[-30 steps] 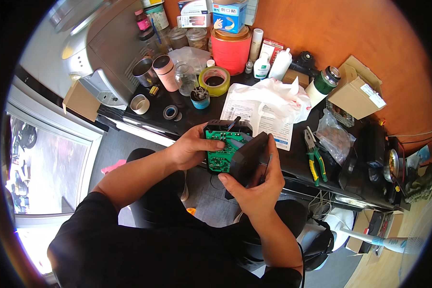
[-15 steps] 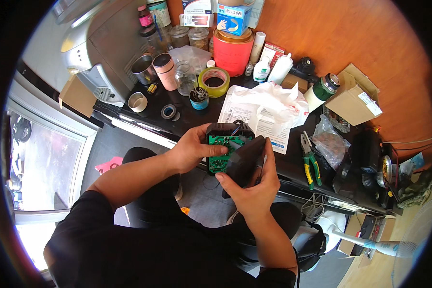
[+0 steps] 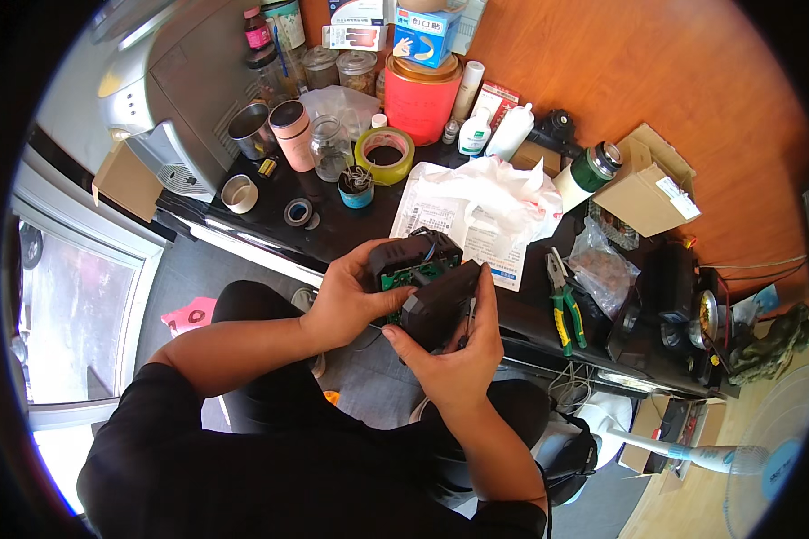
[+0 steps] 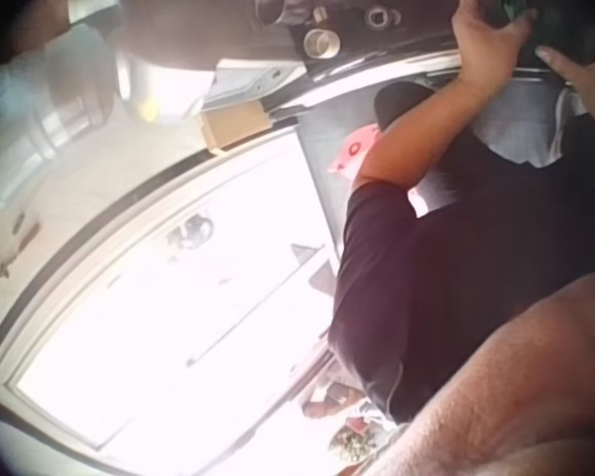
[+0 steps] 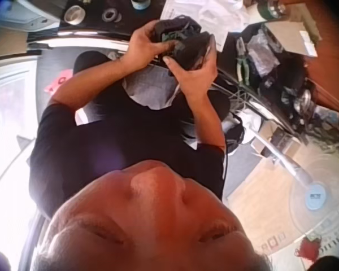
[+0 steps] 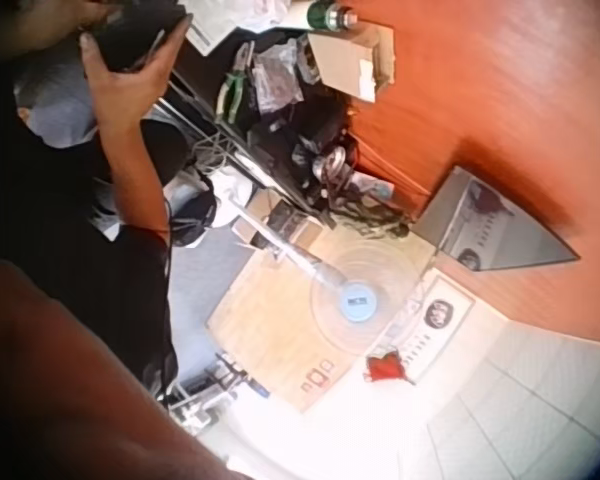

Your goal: The person aligns a circuit board into a black plastic housing and uses a screwdriver to tighten a screw. They then press the two halves of the casing together by hand.

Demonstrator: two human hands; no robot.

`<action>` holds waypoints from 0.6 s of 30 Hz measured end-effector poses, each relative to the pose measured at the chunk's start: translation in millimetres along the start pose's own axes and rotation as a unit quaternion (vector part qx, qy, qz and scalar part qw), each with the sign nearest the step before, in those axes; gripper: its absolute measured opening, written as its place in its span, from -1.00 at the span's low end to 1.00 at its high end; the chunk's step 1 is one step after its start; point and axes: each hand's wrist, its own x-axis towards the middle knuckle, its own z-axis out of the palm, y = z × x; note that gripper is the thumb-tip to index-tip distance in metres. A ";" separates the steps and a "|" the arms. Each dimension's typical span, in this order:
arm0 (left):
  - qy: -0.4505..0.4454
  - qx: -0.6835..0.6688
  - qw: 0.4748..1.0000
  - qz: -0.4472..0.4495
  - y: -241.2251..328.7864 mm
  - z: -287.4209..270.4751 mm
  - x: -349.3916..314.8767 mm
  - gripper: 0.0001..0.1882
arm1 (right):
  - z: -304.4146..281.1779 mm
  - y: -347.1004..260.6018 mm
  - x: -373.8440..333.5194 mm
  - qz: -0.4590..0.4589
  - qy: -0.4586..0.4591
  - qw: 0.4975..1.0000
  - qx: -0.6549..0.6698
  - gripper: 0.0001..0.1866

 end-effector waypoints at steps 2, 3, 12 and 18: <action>0.002 -0.014 1.000 0.013 -3.0 -0.5 0.8 -0.41 | 1.0 0.9 0.2 -0.002 -0.001 1.000 -0.005 0.29; 0.001 -0.017 1.000 0.015 -4.1 -0.8 2.2 -0.41 | 0.9 0.5 1.1 0.000 -0.003 1.000 -0.009 0.29; -0.008 -0.169 0.972 -0.161 -3.4 -26.5 24.7 -0.56 | -26.3 30.7 12.1 0.108 0.015 0.959 0.261 -0.06; -0.017 -0.202 0.950 -0.239 7.8 -30.5 23.6 -0.51 | -36.2 17.8 24.5 0.166 -0.026 0.904 0.394 -0.21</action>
